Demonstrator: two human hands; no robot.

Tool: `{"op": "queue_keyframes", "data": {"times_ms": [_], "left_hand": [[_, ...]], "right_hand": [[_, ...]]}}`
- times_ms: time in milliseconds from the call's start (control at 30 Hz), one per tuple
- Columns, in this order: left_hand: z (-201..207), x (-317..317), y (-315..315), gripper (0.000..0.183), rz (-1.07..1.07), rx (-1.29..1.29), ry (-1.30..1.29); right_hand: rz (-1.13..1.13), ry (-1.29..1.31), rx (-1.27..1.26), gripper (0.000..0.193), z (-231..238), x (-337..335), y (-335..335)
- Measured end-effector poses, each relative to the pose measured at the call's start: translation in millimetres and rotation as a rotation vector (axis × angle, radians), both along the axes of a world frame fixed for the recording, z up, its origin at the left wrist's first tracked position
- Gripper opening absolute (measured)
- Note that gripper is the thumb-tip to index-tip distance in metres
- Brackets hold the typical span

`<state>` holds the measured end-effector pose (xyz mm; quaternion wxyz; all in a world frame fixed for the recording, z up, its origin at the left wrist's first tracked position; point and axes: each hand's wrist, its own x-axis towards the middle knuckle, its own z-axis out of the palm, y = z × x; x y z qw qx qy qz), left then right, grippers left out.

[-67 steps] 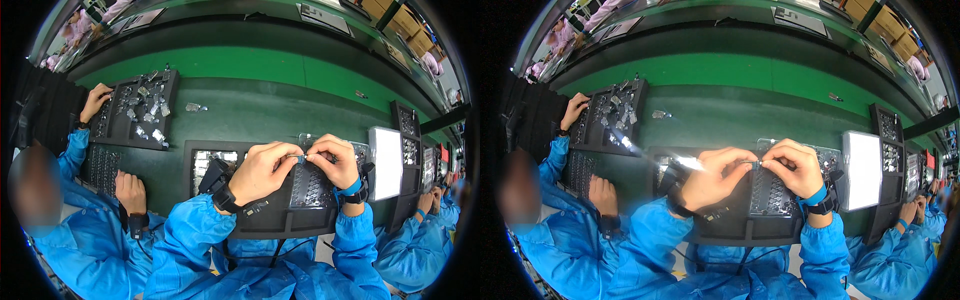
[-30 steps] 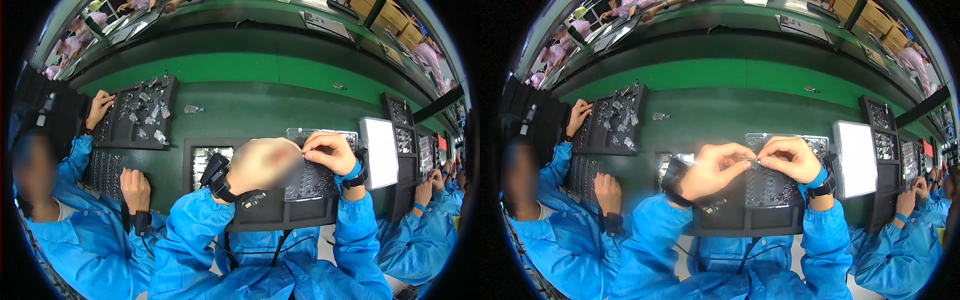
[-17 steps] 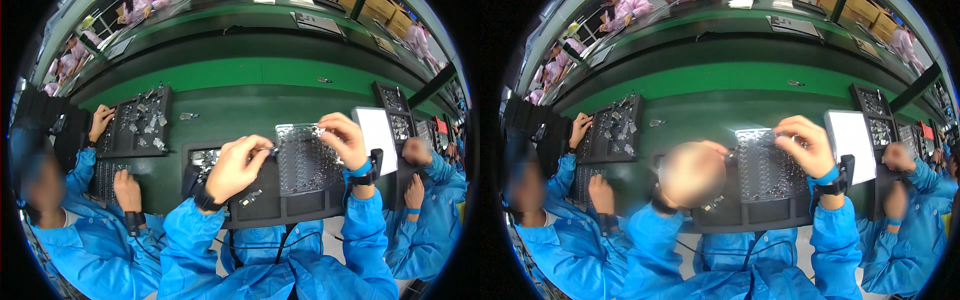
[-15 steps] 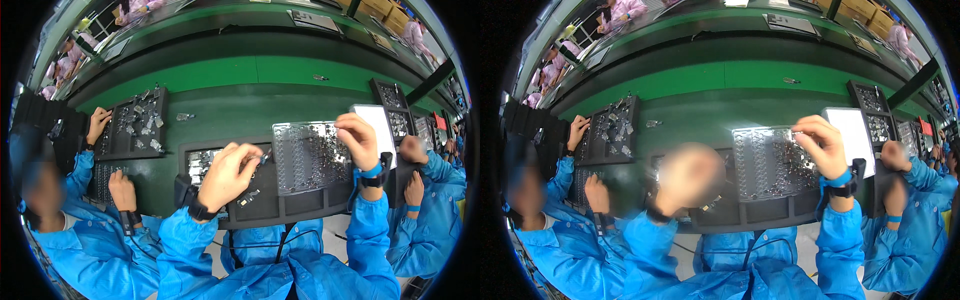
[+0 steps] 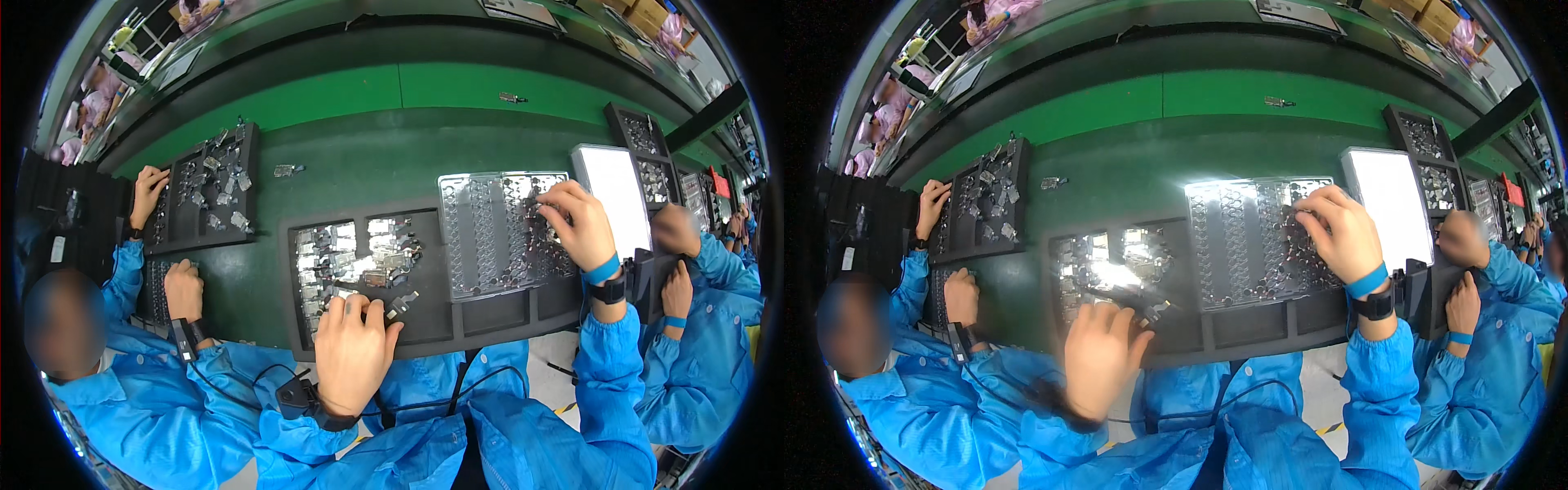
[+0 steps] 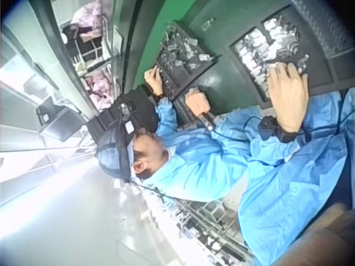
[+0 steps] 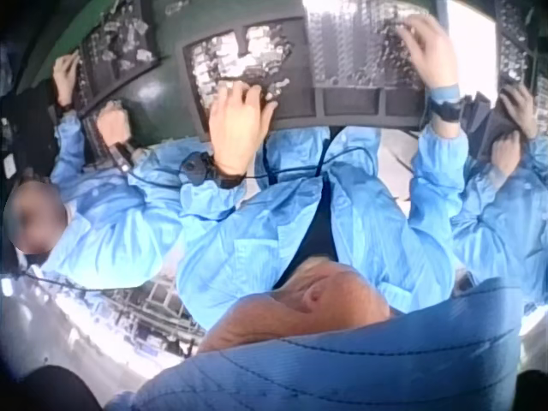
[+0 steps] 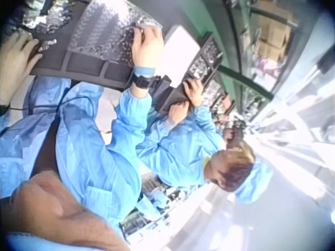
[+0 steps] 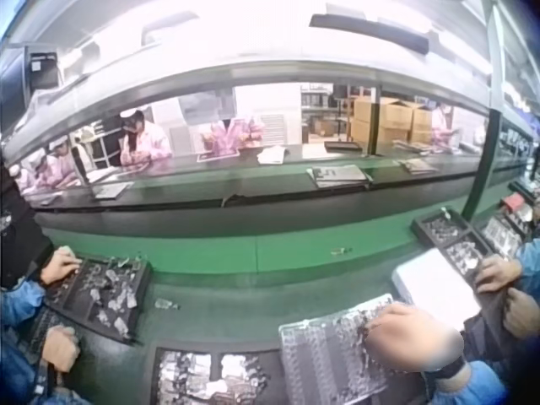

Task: Manually assembling small electronic components into trays on a production line.

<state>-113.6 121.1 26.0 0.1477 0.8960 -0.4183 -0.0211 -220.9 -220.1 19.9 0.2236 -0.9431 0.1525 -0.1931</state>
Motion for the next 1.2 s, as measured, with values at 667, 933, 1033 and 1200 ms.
{"op": "queue_keyframes", "data": {"times_ms": [667,933,1033,1200], "left_hand": [[45,113,-104,0.026,-0.280,-0.353,0.407],[-33,172,-289,0.022,-0.238,-0.302,0.068],[-52,173,-339,0.018,-0.267,-0.298,-0.074],[-60,187,-364,0.020,-0.278,0.046,-0.207]], "right_hand": [[-0.133,-0.461,0.708,0.007,46,36,-22],[-0.231,-0.609,0.882,0.022,-13,67,-31],[-0.222,-0.602,0.910,0.022,-21,67,-29],[-0.263,-0.573,0.932,0.023,-17,72,-22]]}}
